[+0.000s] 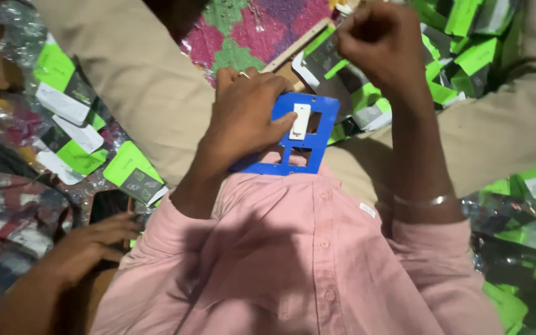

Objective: The person sits on a patterned mat and assembles white electrical switches into a blue plastic template. They insert switches into slots, secure them with small metal fasteners, and flip the template to check alignment. The workspace is cluttered with green packaging and loose components.

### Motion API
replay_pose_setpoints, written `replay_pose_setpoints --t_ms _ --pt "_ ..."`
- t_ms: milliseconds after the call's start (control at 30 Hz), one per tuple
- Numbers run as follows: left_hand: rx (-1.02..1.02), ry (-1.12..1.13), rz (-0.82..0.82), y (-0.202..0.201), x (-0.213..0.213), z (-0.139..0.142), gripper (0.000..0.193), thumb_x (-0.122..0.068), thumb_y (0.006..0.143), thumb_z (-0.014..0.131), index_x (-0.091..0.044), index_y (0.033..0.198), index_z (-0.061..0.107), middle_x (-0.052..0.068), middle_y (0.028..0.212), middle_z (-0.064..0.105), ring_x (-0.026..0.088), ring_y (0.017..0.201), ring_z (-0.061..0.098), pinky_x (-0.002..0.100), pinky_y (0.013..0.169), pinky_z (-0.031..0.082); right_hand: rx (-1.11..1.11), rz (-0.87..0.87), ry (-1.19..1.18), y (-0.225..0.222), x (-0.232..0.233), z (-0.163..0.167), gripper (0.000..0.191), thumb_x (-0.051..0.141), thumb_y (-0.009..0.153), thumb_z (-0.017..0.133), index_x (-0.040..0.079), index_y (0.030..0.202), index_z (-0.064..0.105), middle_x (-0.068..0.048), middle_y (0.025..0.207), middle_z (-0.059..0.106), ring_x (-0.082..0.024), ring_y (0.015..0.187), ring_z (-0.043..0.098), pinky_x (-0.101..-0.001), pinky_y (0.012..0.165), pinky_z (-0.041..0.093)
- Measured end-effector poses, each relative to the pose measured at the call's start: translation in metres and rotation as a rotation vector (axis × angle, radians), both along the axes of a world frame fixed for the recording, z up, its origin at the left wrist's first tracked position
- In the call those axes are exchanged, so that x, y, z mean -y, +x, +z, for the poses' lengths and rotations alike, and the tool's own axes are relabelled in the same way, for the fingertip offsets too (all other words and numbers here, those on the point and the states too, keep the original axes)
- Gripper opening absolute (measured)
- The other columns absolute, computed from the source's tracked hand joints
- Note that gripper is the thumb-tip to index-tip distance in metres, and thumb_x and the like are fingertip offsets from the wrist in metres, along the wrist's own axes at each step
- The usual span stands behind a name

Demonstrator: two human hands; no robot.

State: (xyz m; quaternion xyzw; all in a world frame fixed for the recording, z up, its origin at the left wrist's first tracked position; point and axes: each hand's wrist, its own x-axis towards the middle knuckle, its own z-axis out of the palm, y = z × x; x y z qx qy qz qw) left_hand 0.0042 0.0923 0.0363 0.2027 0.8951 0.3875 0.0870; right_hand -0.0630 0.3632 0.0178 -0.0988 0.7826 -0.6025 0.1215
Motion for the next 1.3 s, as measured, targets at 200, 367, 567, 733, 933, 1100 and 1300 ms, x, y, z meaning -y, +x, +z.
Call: replay_pose_setpoints --t_ms 200,367,567,733,933,1100,1300 --pt "-0.051 -0.007 -0.001 0.004 -0.001 -0.001 0.031 -0.037 0.081 0.078 -0.012 0.099 0.075 0.008 0.092 0.072 0.029 0.095 0.063 0.049 0.088 0.033 0.168 0.046 -0.153 0.077 0.014 0.053 0.017 -0.008 0.098 0.073 -0.004 0.114 0.072 -0.005 0.109 0.071 -0.011 0.101 0.070 -0.0261 0.092 0.059" --pt "-0.063 -0.022 0.002 0.004 -0.001 -0.002 0.030 -0.037 0.081 0.078 -0.011 0.097 0.075 0.008 0.092 0.072 0.028 0.095 0.063 0.049 0.088 0.032 -0.056 -0.043 0.236 0.104 0.047 0.052 0.015 -0.007 0.093 0.075 -0.001 0.107 0.076 -0.009 0.103 0.073 -0.015 0.094 0.071 -0.0265 0.082 0.057" --pt "-0.053 0.003 0.007 0.003 -0.001 -0.004 0.031 -0.036 0.081 0.080 -0.012 0.100 0.076 0.008 0.092 0.073 0.028 0.095 0.063 0.049 0.089 0.032 -0.370 0.013 0.396 0.102 0.053 0.050 0.017 -0.005 0.088 0.077 0.003 0.104 0.076 -0.010 0.105 0.075 -0.025 0.098 0.072 -0.0340 0.087 0.056" --pt "-0.047 0.020 0.008 0.004 -0.001 -0.006 0.035 -0.036 0.080 0.080 -0.011 0.104 0.076 0.008 0.095 0.074 0.027 0.097 0.064 0.049 0.090 0.032 -0.320 0.017 0.447 0.105 0.056 0.052 0.016 -0.001 0.088 0.080 0.005 0.103 0.076 -0.009 0.102 0.075 -0.025 0.097 0.070 -0.0348 0.086 0.055" --pt "-0.069 0.011 0.016 0.004 -0.001 -0.008 0.033 -0.036 0.080 0.081 -0.011 0.102 0.075 0.006 0.093 0.073 0.027 0.096 0.063 0.049 0.091 0.033 -0.275 0.080 0.453 0.103 0.053 0.053 0.020 -0.002 0.089 0.079 0.005 0.108 0.076 -0.009 0.104 0.073 -0.025 0.098 0.069 -0.0354 0.086 0.055" --pt "-0.105 0.017 0.014 0.006 0.000 -0.009 0.033 -0.035 0.080 0.081 -0.012 0.101 0.074 0.004 0.093 0.072 0.027 0.096 0.063 0.050 0.091 0.033 -0.305 0.072 0.517 0.103 0.061 0.057 0.017 0.001 0.090 0.081 0.005 0.106 0.077 -0.010 0.103 0.074 -0.027 0.097 0.068 -0.0377 0.085 0.053" --pt "-0.153 0.003 0.007 0.008 -0.001 -0.010 0.035 -0.037 0.080 0.082 -0.010 0.101 0.072 0.006 0.094 0.071 0.027 0.097 0.062 0.050 0.091 0.033 -0.280 0.069 0.563 0.103 0.067 0.069 0.017 0.001 0.089 0.080 0.004 0.106 0.076 -0.011 0.101 0.072 -0.029 0.095 0.066 -0.0379 0.081 0.052"
